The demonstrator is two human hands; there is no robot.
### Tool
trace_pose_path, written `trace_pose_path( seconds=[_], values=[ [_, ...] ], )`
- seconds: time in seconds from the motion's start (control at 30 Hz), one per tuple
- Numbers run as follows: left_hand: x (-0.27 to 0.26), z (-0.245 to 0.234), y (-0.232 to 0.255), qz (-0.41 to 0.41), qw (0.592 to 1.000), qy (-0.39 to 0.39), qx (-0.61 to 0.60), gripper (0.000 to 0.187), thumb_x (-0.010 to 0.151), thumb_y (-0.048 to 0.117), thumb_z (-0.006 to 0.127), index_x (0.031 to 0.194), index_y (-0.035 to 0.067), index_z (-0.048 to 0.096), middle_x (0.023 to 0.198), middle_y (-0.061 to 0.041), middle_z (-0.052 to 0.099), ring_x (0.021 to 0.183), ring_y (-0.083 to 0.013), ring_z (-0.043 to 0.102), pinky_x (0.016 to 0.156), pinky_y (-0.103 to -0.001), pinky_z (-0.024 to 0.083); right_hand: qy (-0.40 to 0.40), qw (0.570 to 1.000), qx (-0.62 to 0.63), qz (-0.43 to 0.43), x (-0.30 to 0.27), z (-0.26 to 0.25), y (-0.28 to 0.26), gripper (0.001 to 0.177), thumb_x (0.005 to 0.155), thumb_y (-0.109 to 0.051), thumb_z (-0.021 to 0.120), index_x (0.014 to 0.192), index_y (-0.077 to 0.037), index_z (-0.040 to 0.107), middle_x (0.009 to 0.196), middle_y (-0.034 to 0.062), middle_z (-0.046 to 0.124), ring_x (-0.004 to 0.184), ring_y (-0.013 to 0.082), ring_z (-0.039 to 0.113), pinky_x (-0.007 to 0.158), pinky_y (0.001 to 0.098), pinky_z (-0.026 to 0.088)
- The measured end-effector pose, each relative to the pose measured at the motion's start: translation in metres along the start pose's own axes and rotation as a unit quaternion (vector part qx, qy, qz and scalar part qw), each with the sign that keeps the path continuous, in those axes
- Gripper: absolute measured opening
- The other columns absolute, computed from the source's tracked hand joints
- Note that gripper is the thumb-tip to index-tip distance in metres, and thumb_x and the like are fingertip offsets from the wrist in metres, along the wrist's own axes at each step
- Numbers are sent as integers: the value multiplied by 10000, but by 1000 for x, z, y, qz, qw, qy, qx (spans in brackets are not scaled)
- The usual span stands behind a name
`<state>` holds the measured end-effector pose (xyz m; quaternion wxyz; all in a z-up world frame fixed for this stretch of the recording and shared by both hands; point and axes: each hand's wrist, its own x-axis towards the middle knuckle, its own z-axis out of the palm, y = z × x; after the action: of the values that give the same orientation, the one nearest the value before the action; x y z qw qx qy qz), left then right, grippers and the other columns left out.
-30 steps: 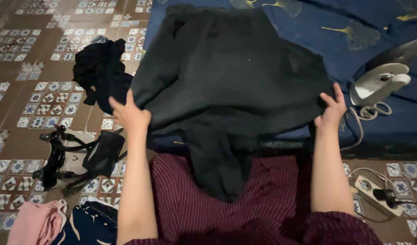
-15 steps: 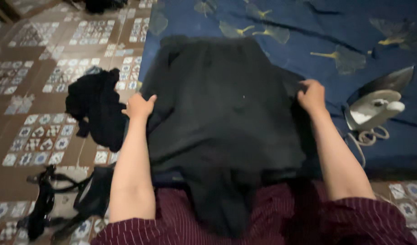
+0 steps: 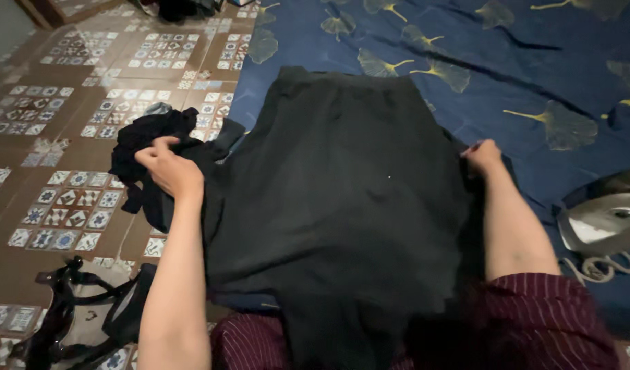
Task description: The person irons a black sweatshirt laid out on a bed, smoothing the fabric with an iron. They flip the garment over to iron the other side and then fold the sweatshirt neatly.
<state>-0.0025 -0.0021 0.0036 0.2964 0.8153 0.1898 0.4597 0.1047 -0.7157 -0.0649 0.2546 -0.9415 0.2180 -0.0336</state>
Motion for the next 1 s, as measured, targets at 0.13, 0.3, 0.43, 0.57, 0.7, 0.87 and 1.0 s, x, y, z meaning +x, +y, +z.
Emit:
trace_pose_path(
  seconds=[0.13,0.3,0.43,0.57,0.7,0.87,1.0],
  values=[
    [3,-1,15,6,980,-75,185,197,867,37,670,1017,154,719,1193,-156,489,1119,-401,520,887,-514,401,-16,996,-72,-58,29,-39,19,428,731,-130,886,1047,101,712,966,303,745,792,380,716,708,454,593],
    [-15,20,20,225,939,-143,220,339,835,152,702,1163,72,689,1382,-180,533,1305,-404,477,911,-545,361,-69,989,125,23,23,-44,22,708,844,-36,802,1472,-56,476,1000,339,719,774,425,739,632,487,621],
    [-47,67,15,233,910,-342,35,784,923,320,663,1571,-15,375,1435,-215,527,1302,-416,493,945,-726,268,-32,995,68,58,3,2,10,861,736,-127,898,1460,-26,442,1215,274,651,889,421,749,710,479,628],
    [-48,60,-9,208,891,-356,192,677,978,376,610,1576,137,403,1435,-187,540,1254,-437,515,950,-699,330,168,984,-19,48,20,-19,11,422,828,-54,761,1194,91,610,1222,350,643,1112,491,663,945,507,554],
    [-26,29,-37,105,863,-402,289,483,1104,413,573,1517,166,531,1379,-225,587,1241,-431,562,1050,-623,368,370,926,38,65,38,-81,33,660,907,22,639,1485,60,325,1463,409,335,1155,509,608,958,513,512],
    [-50,16,-18,246,895,-269,256,544,858,206,678,1392,128,609,1503,-125,552,1402,-373,493,1066,-543,407,235,963,-64,-115,-4,-73,32,770,768,-6,796,1425,147,425,1489,495,309,1214,553,569,1068,464,471],
    [-98,1,29,191,890,-401,104,841,889,629,644,1552,164,416,1600,-205,325,1424,-491,294,1024,-765,231,-51,980,-72,-177,-97,-15,15,894,812,-496,837,1512,-114,431,1389,289,530,1283,496,471,1020,614,386]
  ],
)
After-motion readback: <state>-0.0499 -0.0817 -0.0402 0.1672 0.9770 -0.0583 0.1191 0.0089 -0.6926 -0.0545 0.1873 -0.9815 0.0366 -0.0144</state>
